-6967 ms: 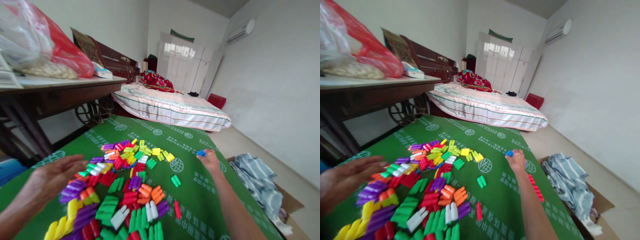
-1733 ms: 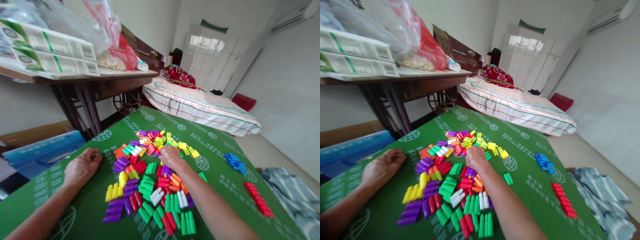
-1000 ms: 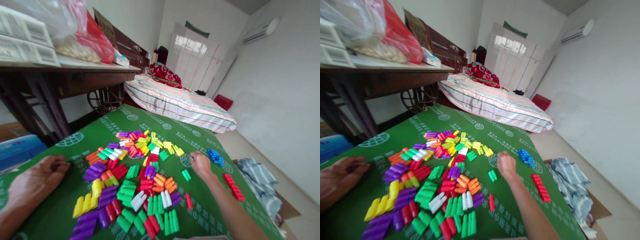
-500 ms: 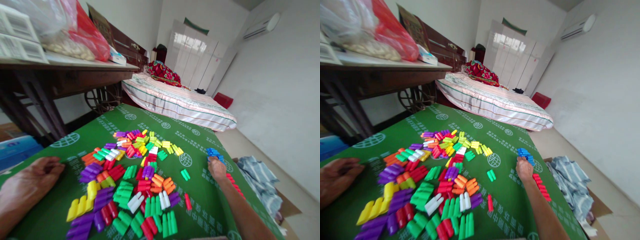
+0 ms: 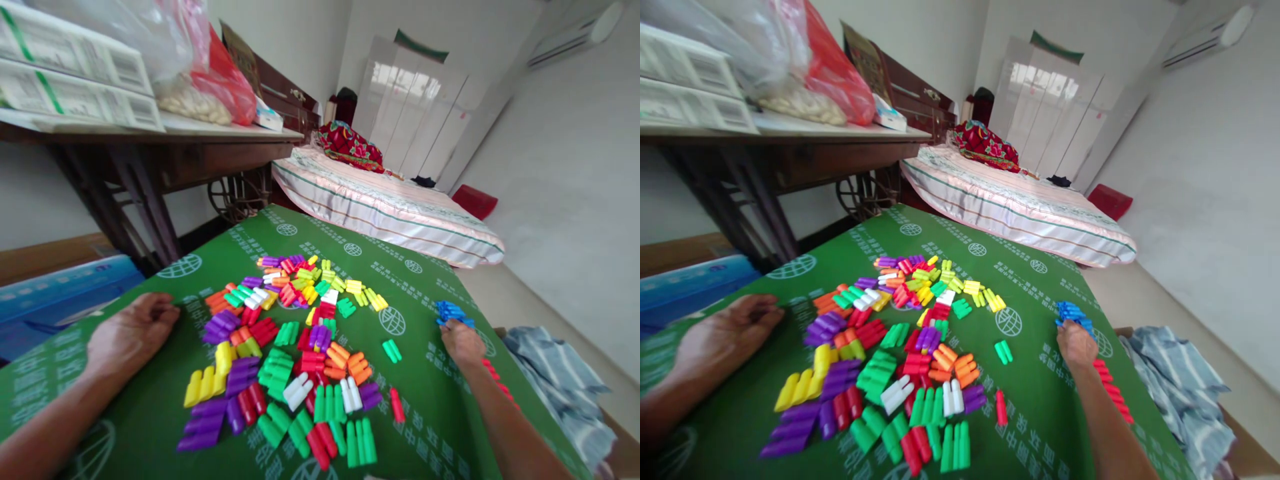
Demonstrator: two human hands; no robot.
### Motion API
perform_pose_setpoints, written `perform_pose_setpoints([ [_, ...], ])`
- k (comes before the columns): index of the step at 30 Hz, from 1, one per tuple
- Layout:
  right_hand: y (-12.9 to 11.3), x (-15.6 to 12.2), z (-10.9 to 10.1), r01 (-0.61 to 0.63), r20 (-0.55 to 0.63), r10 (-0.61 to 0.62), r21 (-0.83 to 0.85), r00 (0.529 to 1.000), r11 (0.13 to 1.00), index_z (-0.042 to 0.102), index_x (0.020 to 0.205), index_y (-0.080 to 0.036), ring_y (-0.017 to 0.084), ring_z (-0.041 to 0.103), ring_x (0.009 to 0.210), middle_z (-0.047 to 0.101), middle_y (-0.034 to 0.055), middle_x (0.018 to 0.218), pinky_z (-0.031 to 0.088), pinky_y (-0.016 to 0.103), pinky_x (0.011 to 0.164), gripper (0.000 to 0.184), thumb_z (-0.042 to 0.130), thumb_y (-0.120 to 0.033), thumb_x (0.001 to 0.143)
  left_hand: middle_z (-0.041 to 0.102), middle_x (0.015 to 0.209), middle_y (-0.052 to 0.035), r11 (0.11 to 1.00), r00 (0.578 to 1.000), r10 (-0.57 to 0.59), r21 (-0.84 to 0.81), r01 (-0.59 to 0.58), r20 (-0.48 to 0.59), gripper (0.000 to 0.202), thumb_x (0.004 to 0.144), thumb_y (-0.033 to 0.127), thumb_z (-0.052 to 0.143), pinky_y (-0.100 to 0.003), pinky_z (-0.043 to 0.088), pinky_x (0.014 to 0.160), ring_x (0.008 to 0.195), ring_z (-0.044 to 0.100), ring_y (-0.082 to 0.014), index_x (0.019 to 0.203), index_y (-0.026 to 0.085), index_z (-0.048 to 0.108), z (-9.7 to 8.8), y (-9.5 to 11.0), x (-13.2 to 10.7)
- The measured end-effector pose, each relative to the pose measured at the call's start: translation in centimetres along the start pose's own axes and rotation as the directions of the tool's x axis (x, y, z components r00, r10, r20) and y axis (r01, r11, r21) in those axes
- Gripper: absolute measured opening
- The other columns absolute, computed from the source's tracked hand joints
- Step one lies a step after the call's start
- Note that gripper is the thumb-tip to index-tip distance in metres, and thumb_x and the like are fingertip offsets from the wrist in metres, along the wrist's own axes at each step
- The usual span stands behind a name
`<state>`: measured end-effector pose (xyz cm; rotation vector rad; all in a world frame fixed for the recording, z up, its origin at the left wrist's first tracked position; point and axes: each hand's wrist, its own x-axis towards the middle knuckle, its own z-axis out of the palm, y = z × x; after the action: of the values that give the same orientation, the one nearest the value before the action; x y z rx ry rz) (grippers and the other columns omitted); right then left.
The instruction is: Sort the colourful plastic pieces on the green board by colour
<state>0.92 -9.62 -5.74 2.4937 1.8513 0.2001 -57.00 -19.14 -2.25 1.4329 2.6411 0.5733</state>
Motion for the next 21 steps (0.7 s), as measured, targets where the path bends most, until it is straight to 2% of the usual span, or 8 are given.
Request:
perform_pose_setpoints([
  [5, 0.0, 0.5, 0.0, -0.008, 0.042, 0.007, 0.014, 0.999, 1.0, 0.064, 0.097, -0.017, 0.026, 0.066, 0.083, 0.069, 0.0152, 0.092, 0.046, 0.032, 0.064, 0.036, 0.035, -0.037, 0.091, 0.068, 0.097, -0.0011, 0.998, 0.998, -0.055, -0.03, 0.054, -0.017, 0.035, 0.08, 0.038, 0.041, -0.026, 0.047, 0.071, 0.087, 0.063, -0.0189, 0.107, 0.021, 0.055, 0.4, -0.3, -0.4],
  [11, -0.2, 0.1, -0.5, -0.018, 0.052, 0.017, 0.028, 0.999, 0.999, 0.064, 0.103, -0.018, 0.027, 0.065, 0.086, 0.067, 0.0168, 0.1, 0.045, 0.032, 0.063, 0.037, 0.035, -0.037, 0.09, 0.068, 0.096, -0.0033, 0.998, 0.999, -0.048, -0.034, 0.047, -0.013, 0.034, 0.08, 0.037, 0.042, -0.027, 0.045, 0.069, 0.086, 0.063, -0.0203, 0.108, 0.02, 0.054, 0.6, -0.3, -0.5],
  [16, -0.4, -0.8, -0.8, 0.017, 0.052, -0.018, 0.03, 0.998, 0.999, 0.066, 0.094, -0.017, 0.028, 0.066, 0.077, 0.069, 0.0169, 0.092, 0.042, 0.031, 0.057, 0.033, 0.039, -0.036, 0.088, 0.067, 0.098, -0.0023, 0.995, 0.999, -0.053, -0.082, 0.052, -0.006, 0.031, 0.08, 0.034, 0.045, -0.025, 0.043, 0.071, 0.089, 0.062, -0.0186, 0.108, 0.021, 0.053, 0.6, -0.3, -0.8],
  [21, -1.6, -2.0, -1.4, 0.131, 0.004, -0.131, 0.054, 0.991, 0.99, 0.065, 0.085, -0.019, 0.024, 0.064, 0.073, 0.069, 0.0133, 0.082, 0.037, 0.029, 0.055, 0.029, 0.04, -0.034, 0.088, 0.068, 0.097, -0.0022, 0.994, 0.999, -0.034, -0.104, 0.032, -0.015, 0.028, 0.08, 0.032, 0.045, -0.026, 0.042, 0.069, 0.088, 0.062, -0.0188, 0.105, 0.021, 0.053, 0.8, -0.3, -1.0],
])
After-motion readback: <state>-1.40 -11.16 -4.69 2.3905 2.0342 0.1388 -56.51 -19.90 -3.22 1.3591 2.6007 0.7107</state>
